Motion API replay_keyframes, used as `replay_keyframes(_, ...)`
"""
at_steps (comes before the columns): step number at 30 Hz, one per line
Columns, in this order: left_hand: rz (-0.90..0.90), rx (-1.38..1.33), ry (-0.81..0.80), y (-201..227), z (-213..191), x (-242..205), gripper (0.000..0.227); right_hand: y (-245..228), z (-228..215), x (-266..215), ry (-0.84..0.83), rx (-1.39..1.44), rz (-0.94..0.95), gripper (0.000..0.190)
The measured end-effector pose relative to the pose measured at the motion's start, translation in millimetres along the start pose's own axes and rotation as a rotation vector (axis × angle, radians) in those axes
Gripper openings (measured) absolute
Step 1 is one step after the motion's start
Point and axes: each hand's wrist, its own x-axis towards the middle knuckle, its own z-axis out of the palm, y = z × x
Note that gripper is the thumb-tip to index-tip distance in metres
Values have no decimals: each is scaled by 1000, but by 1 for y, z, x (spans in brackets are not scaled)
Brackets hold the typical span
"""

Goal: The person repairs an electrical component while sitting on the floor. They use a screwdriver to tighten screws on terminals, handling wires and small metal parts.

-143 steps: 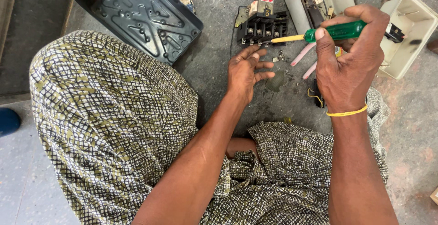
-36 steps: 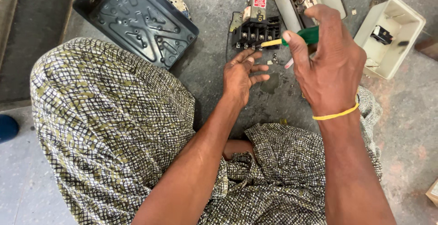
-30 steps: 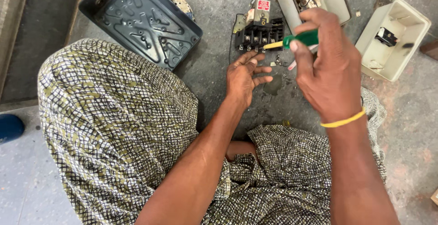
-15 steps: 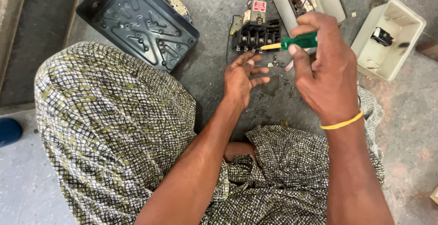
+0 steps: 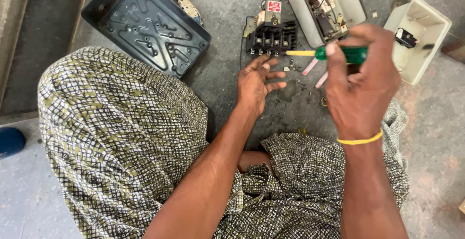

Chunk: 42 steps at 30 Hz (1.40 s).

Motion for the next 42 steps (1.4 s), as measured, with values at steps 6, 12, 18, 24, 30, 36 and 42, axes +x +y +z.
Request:
replay_keyframes(6,-28,38,13,-9,3,-1,43,21,-35,-23,84,129,143,24)
replay_keyframes(12,98,383,6,-27,11,-12,29,70,-57,-59,163,195,359,25)
replay_keyframes(18,801,1041,-209,-41,23,-31,22,111,-61,-92,224,194,407,23)
replay_keyframes(24,751,1523,-375,-69,45,-25,26,129,-54,-111,357,288,471,25)
replay_keyframes(30,658,1860,-456,-95,56,-7,34,141,-62,-124,415,277,520,23)
replay_keyframes(36,753,1765,-409,-84,40,0,29,147,-61,-127,467,414,540,23)
replay_keyframes(42,80,397,-92,-25,7,-5,11,131,-57,-119,462,602,527,23)
